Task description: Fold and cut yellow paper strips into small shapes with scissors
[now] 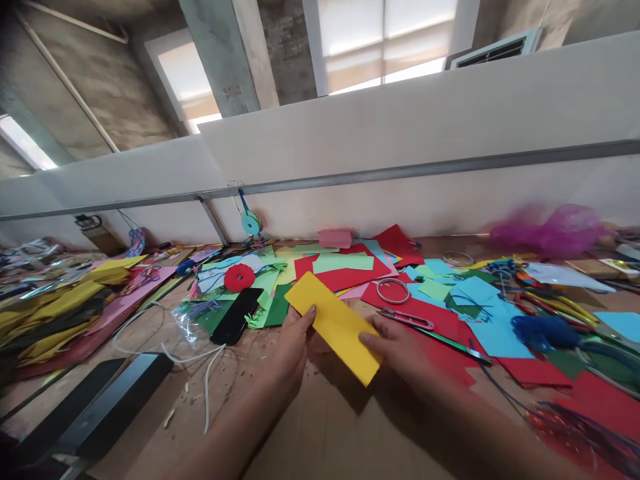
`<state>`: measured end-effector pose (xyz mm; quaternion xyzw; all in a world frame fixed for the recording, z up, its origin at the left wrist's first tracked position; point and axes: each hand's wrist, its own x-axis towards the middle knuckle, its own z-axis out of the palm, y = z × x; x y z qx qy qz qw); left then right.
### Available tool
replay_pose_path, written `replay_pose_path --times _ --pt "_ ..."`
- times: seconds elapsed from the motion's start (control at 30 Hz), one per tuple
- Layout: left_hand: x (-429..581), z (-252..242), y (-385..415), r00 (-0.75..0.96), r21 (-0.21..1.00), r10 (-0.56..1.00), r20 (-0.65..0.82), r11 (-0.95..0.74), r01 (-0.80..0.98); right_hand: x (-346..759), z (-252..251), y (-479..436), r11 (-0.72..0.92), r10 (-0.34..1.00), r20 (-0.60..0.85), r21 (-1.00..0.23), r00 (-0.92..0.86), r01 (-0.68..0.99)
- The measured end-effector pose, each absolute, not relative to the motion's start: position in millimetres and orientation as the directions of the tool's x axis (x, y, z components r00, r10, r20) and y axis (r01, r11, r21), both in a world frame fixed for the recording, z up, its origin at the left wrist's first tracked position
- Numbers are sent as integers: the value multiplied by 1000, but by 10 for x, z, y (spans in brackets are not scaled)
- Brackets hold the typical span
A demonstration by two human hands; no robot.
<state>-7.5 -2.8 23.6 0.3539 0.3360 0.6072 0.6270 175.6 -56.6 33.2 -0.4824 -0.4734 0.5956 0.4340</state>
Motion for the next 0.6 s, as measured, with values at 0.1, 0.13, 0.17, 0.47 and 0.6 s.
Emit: replay_pose_path --times 0.1,0.13,0.17,0.47,0.6 --pt "-84 243 -4 100 865 994 46 11 -502 1970 490 -504 -210 978 -209 -972 -18 -109" --pt "-89 251 1 111 870 992 54 8 -492 2047 537 -500 -207 978 -207 -974 -13 -91" --pt "-97 267 8 115 875 991 62 2 -484 2121 579 -509 -194 981 -194 -977 -5 -93" --pt "-311 763 -256 206 930 921 331 -355 91 2483 588 -1102 -282 959 -284 -950 -1 -133" --pt "-442 838 -945 623 672 740 255 -599 436 2471 336 -1400 -277 954 -287 -954 86 -117"
